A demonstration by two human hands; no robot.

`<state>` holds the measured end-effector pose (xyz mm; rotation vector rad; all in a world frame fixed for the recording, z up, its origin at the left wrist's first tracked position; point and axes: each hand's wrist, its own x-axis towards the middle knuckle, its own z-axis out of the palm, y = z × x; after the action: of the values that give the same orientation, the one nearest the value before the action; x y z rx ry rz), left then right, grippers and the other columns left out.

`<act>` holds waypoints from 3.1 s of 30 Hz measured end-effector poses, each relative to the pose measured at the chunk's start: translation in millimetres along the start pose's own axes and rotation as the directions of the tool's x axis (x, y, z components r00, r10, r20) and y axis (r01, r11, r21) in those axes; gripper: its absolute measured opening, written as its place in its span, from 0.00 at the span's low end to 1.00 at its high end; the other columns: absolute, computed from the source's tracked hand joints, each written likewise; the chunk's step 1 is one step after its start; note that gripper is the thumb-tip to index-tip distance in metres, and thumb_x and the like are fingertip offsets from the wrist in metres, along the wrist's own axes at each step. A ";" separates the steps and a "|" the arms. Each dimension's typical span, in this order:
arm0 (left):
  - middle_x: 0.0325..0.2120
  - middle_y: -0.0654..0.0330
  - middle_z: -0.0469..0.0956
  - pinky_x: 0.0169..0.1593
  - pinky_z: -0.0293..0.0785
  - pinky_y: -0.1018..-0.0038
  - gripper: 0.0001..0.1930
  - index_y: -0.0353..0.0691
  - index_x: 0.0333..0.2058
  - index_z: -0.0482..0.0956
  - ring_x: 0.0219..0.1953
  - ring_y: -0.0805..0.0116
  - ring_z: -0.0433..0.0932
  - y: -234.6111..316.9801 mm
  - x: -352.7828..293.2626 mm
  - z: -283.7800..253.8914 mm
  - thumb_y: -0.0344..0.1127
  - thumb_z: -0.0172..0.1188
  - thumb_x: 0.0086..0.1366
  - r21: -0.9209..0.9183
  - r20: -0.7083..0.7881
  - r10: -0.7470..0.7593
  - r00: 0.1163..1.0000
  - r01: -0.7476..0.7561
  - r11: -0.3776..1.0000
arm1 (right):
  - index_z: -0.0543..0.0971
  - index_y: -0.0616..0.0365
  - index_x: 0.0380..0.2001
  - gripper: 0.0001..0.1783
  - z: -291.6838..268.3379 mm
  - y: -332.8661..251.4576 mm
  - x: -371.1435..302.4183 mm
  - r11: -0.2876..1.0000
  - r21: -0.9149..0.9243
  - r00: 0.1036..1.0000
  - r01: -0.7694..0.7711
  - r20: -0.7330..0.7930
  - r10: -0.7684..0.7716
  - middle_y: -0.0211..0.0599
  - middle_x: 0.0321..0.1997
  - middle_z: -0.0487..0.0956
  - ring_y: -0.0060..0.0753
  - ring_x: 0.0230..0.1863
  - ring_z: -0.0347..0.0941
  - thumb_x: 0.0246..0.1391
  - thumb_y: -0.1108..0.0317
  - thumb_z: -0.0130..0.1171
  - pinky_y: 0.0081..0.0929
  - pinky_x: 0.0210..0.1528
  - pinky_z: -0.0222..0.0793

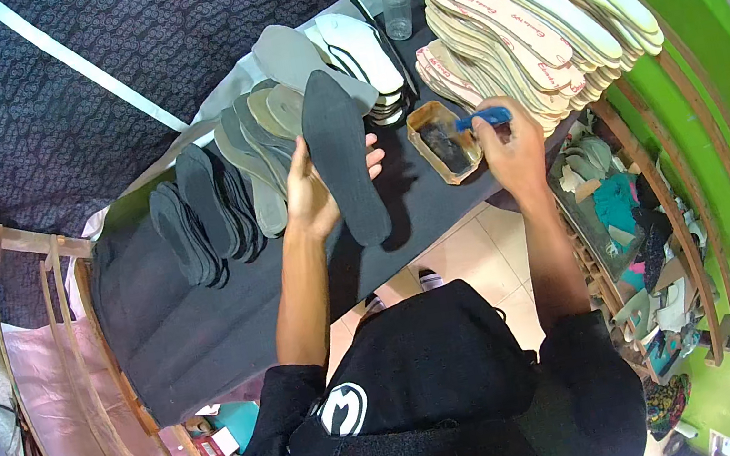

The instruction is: Apply adhesive to shoe insoles using a brush.

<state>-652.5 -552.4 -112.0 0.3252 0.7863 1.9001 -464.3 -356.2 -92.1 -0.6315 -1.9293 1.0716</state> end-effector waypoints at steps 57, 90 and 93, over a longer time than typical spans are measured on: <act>0.56 0.43 0.70 0.58 0.73 0.52 0.36 0.33 0.63 0.61 0.57 0.43 0.73 69.8 -8.1 14.2 0.61 0.35 0.73 -0.117 0.067 0.129 0.989 -0.121 0.986 | 0.78 0.61 0.36 0.12 53.3 -113.6 25.2 0.689 0.425 0.483 0.587 0.500 -0.719 0.43 0.36 0.80 0.49 0.39 0.78 0.47 0.75 0.65 0.36 0.44 0.74; 0.54 0.37 0.71 0.56 0.77 0.57 0.36 0.31 0.62 0.61 0.54 0.48 0.75 44.9 -13.0 12.2 0.60 0.34 0.73 -0.150 0.088 0.053 0.995 -0.039 0.988 | 0.77 0.63 0.38 0.08 56.3 -105.8 85.2 0.731 0.368 0.667 0.575 0.307 -0.679 0.40 0.34 0.78 0.31 0.34 0.75 0.54 0.74 0.60 0.27 0.40 0.69; 0.53 0.37 0.72 0.55 0.77 0.56 0.35 0.31 0.62 0.61 0.54 0.48 0.76 45.6 -12.5 14.6 0.59 0.33 0.73 -0.191 0.122 0.041 0.992 -0.017 0.981 | 0.77 0.64 0.38 0.08 58.2 -114.6 96.9 0.667 0.325 0.633 0.670 0.220 -0.743 0.41 0.35 0.78 0.33 0.34 0.76 0.53 0.76 0.60 0.27 0.39 0.70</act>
<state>-671.2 -570.6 -70.0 0.3350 0.5148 1.9442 -569.4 -369.7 29.1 0.4803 -2.0189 0.8589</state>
